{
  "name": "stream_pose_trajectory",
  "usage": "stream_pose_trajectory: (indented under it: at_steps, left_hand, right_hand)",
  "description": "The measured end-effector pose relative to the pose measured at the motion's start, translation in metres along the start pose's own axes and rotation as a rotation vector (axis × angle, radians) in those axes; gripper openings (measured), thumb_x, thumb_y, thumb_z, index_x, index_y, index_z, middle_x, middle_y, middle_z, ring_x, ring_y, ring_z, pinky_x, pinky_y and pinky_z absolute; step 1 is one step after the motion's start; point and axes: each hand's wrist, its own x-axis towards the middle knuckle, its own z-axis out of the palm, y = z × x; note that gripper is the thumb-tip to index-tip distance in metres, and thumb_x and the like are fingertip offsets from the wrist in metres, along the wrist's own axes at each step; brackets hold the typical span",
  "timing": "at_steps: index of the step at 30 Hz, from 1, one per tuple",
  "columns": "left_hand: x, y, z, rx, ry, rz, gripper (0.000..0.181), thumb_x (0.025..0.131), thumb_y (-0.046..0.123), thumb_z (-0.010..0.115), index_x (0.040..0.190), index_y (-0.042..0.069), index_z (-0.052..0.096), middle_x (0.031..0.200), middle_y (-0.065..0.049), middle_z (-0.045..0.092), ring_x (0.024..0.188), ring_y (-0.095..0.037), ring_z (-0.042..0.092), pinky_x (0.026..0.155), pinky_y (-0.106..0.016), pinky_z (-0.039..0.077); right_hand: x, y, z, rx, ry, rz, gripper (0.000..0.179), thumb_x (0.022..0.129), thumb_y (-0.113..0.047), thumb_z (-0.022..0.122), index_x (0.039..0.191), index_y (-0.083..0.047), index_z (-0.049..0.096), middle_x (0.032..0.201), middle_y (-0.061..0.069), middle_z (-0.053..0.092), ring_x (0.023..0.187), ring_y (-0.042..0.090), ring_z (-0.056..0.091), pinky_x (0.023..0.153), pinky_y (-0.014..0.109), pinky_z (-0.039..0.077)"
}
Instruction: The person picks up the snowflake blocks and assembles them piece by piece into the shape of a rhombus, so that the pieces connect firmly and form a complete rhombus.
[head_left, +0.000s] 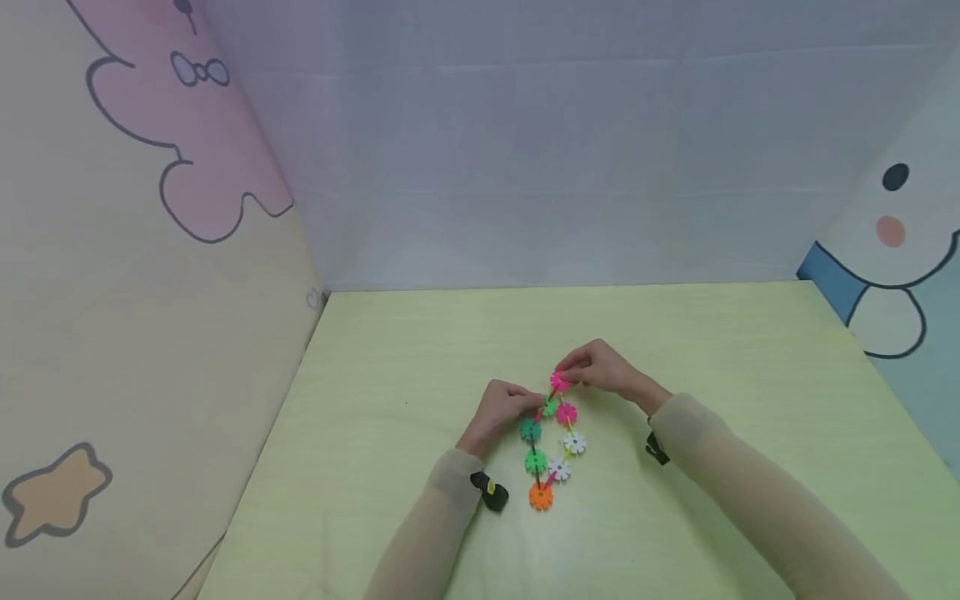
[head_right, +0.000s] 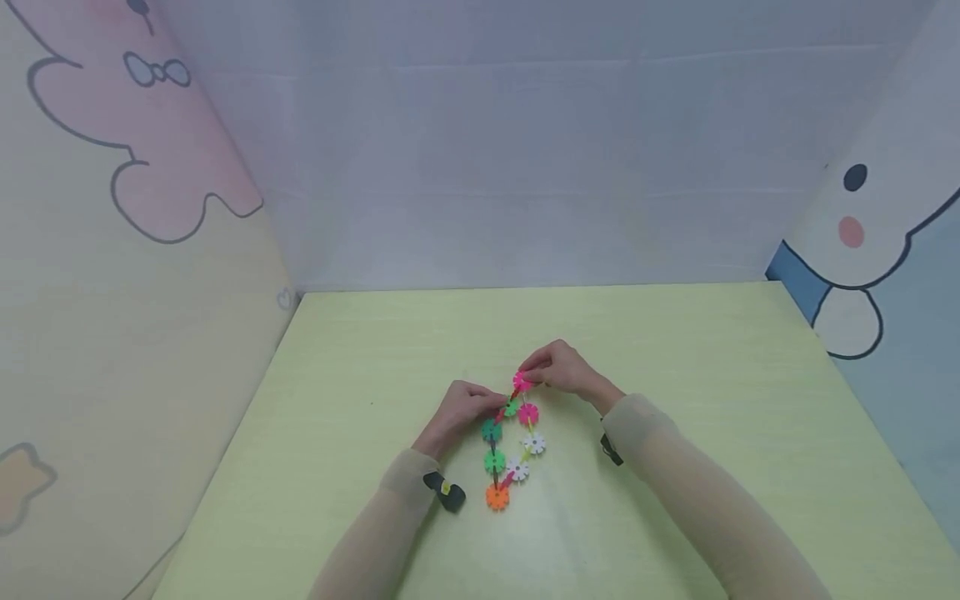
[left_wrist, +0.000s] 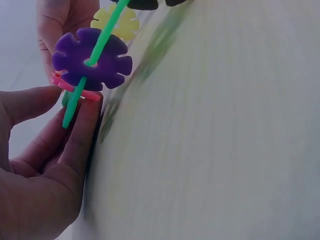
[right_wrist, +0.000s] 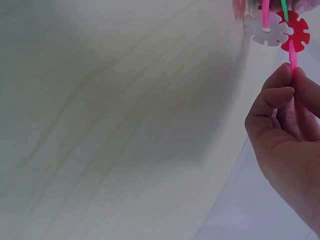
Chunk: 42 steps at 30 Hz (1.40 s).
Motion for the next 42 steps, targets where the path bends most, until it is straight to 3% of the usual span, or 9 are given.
stream_pose_trajectory:
  at_steps: [4, 7, 11, 16, 21, 27, 32, 42]
  left_hand:
    - [0.006, 0.006, 0.001, 0.049, -0.009, -0.017, 0.032, 0.081, 0.042, 0.074, 0.072, 0.011, 0.077, 0.068, -0.001, 0.069, 0.070, -0.010, 0.063, 0.067, -0.026, 0.044]
    - [0.012, 0.012, 0.003, 0.065, 0.001, 0.013, 0.035, 0.082, 0.046, 0.072, 0.071, 0.014, 0.077, 0.069, 0.001, 0.069, 0.071, -0.009, 0.058, 0.063, -0.026, 0.041]
    - [0.021, 0.020, 0.007, 0.033, -0.009, 0.053, 0.027, 0.082, 0.042, 0.074, 0.076, 0.015, 0.078, 0.076, 0.001, 0.071, 0.079, -0.011, 0.059, 0.069, -0.027, 0.044]
    - [0.026, 0.025, 0.010, 0.009, -0.011, 0.044, 0.021, 0.082, 0.031, 0.076, 0.079, 0.011, 0.078, 0.077, 0.000, 0.071, 0.083, -0.012, 0.061, 0.076, -0.029, 0.046]
    - [0.026, 0.024, 0.011, 0.041, 0.012, 0.031, 0.019, 0.082, 0.029, 0.076, 0.079, 0.011, 0.078, 0.077, 0.001, 0.070, 0.083, -0.012, 0.060, 0.076, -0.029, 0.046]
    - [0.025, 0.022, 0.012, 0.041, 0.021, 0.025, 0.018, 0.082, 0.028, 0.076, 0.079, 0.011, 0.078, 0.076, 0.001, 0.070, 0.083, -0.013, 0.060, 0.078, -0.029, 0.045]
    - [0.025, 0.020, 0.011, 0.027, 0.020, 0.017, 0.018, 0.081, 0.028, 0.077, 0.078, 0.010, 0.078, 0.074, 0.000, 0.070, 0.080, -0.013, 0.061, 0.074, -0.028, 0.046]
    - [0.024, 0.017, 0.010, 0.033, 0.046, 0.015, 0.018, 0.080, 0.030, 0.077, 0.080, 0.012, 0.078, 0.077, 0.001, 0.071, 0.079, -0.011, 0.061, 0.070, -0.027, 0.046]
  right_hand:
    - [0.000, -0.002, 0.000, -0.005, 0.003, 0.004, 0.016, 0.091, -0.007, 0.065, 0.103, 0.000, 0.072, 0.087, 0.005, 0.070, 0.078, 0.028, 0.061, 0.063, 0.032, 0.046]
    - [0.000, -0.004, 0.000, -0.020, 0.002, -0.001, 0.016, 0.091, -0.008, 0.065, 0.103, -0.001, 0.072, 0.087, 0.005, 0.070, 0.079, 0.030, 0.061, 0.064, 0.032, 0.046]
    - [0.001, -0.005, 0.001, -0.038, 0.000, -0.005, 0.016, 0.091, -0.011, 0.066, 0.104, -0.004, 0.073, 0.088, 0.003, 0.070, 0.079, 0.028, 0.061, 0.066, 0.033, 0.046]
    - [-0.001, -0.003, 0.004, -0.029, 0.010, -0.015, 0.018, 0.091, -0.015, 0.067, 0.104, -0.004, 0.072, 0.089, 0.002, 0.070, 0.079, 0.026, 0.061, 0.067, 0.035, 0.048]
    - [-0.011, 0.001, 0.003, -0.026, -0.001, 0.006, 0.023, 0.093, -0.018, 0.064, 0.108, -0.001, 0.069, 0.093, 0.006, 0.067, 0.081, 0.026, 0.059, 0.069, 0.038, 0.050]
    - [-0.025, 0.012, 0.004, -0.008, -0.026, 0.098, 0.024, 0.092, -0.016, 0.064, 0.109, 0.001, 0.065, 0.093, 0.006, 0.066, 0.081, 0.021, 0.059, 0.069, 0.033, 0.050]
    - [-0.032, 0.016, 0.013, 0.019, -0.061, 0.087, 0.022, 0.089, -0.015, 0.068, 0.103, 0.002, 0.067, 0.090, 0.005, 0.067, 0.077, 0.021, 0.060, 0.066, 0.033, 0.050]
    - [-0.042, 0.010, 0.025, 0.005, -0.009, 0.105, 0.018, 0.085, -0.017, 0.074, 0.095, -0.003, 0.069, 0.084, 0.002, 0.067, 0.073, 0.018, 0.059, 0.067, 0.032, 0.048]
